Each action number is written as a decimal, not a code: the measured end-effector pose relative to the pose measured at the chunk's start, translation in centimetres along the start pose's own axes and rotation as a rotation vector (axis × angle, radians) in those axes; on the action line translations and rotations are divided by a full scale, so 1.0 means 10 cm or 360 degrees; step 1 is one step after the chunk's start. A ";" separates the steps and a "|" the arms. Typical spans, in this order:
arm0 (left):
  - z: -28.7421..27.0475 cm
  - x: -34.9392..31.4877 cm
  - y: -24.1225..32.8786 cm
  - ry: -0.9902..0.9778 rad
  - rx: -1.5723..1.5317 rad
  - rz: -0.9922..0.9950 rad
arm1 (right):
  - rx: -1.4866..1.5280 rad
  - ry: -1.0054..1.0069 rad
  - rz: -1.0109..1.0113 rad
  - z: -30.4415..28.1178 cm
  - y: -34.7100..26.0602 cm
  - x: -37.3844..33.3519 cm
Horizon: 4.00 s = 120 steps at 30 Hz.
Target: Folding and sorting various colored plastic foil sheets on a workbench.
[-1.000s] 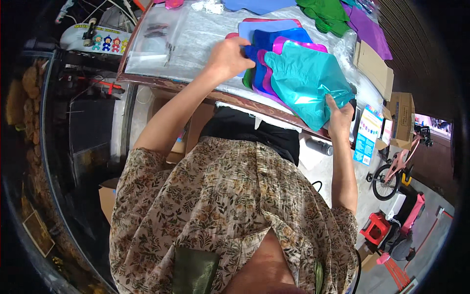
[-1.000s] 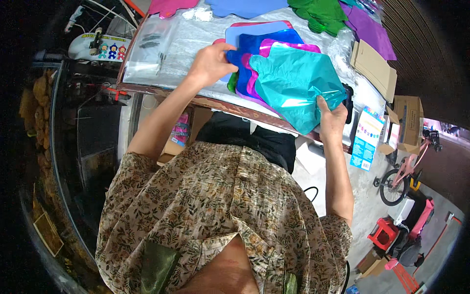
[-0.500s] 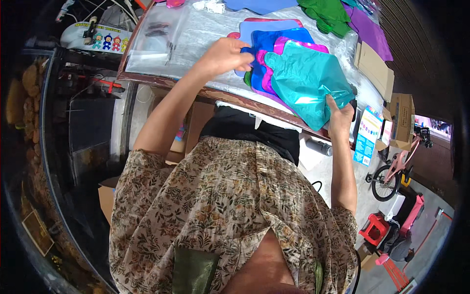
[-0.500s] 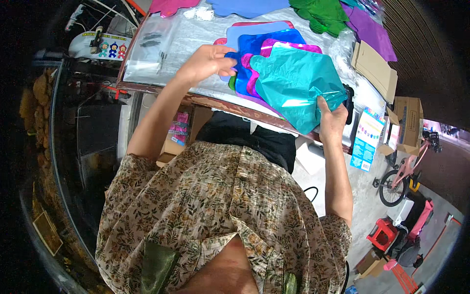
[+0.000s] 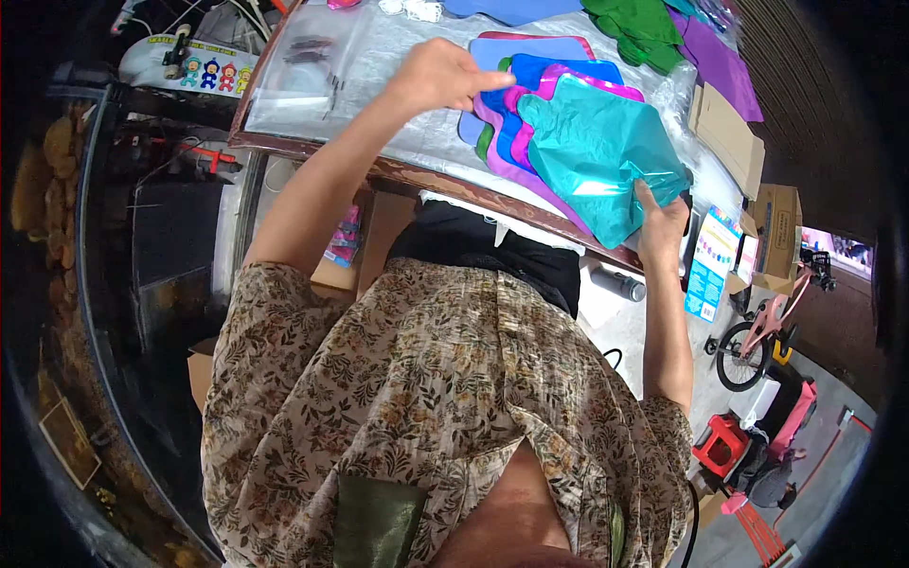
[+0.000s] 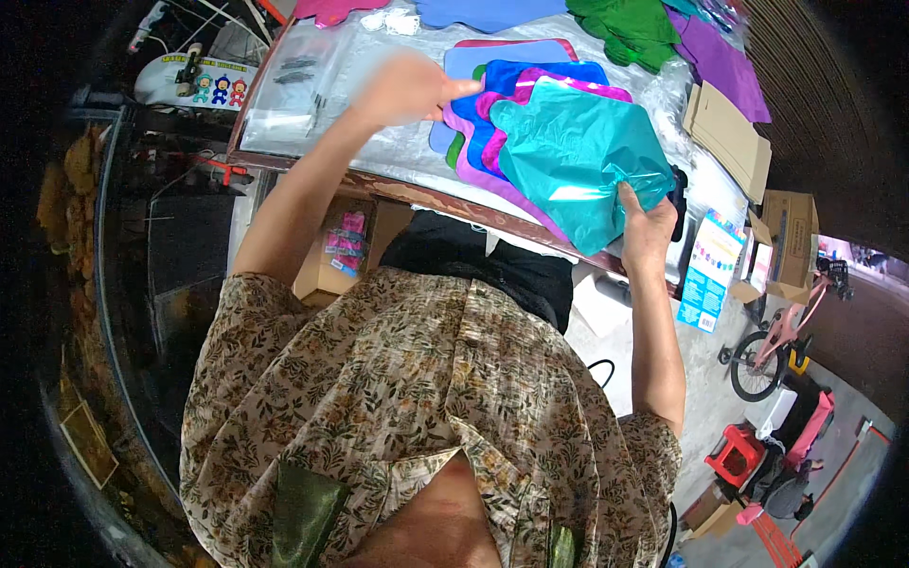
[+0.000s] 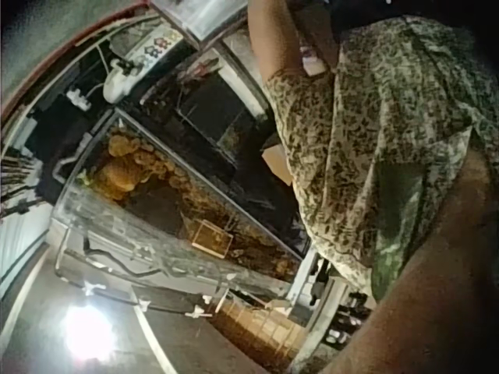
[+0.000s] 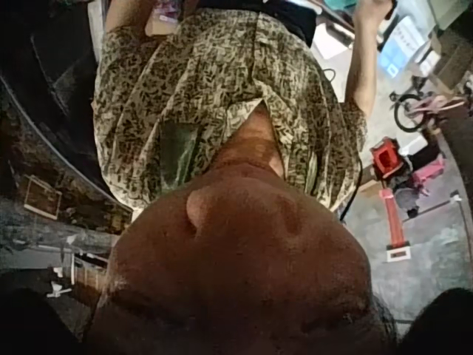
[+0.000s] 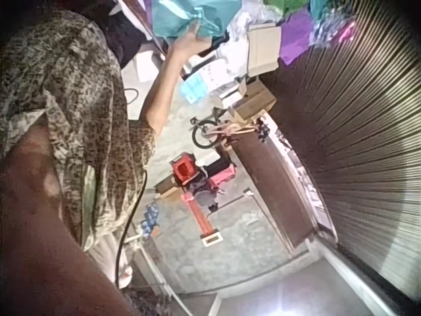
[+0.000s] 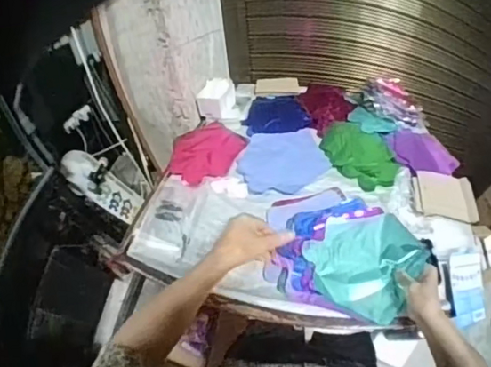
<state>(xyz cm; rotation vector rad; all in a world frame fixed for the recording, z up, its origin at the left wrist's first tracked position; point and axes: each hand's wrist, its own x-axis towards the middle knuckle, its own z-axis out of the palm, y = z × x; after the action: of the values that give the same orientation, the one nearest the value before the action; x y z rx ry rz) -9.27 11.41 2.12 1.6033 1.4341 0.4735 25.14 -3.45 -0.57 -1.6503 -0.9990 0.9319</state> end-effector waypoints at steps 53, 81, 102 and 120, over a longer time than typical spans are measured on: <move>0.01 -0.09 -0.50 0.0238 0.0260 0.1041 | -0.0011 -0.0051 0.0045 0.15 -0.12 0.08; -0.10 -0.03 -0.43 -0.0026 0.0705 0.0977 | -0.1275 -0.0426 -0.0686 0.10 -0.21 0.34; -0.19 0.08 -0.30 -0.0120 0.0851 0.0784 | -0.1447 -0.0845 -0.0972 -0.02 -0.42 0.62; 0.26 0.67 -0.27 0.0544 0.1030 0.0633 | -0.1296 -0.0642 -0.0924 0.01 -0.37 0.64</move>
<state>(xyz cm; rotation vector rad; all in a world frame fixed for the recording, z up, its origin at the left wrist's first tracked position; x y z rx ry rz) -7.12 16.48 -3.31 2.4468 1.6218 0.5633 26.71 3.19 2.15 -1.6413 -2.2040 0.4717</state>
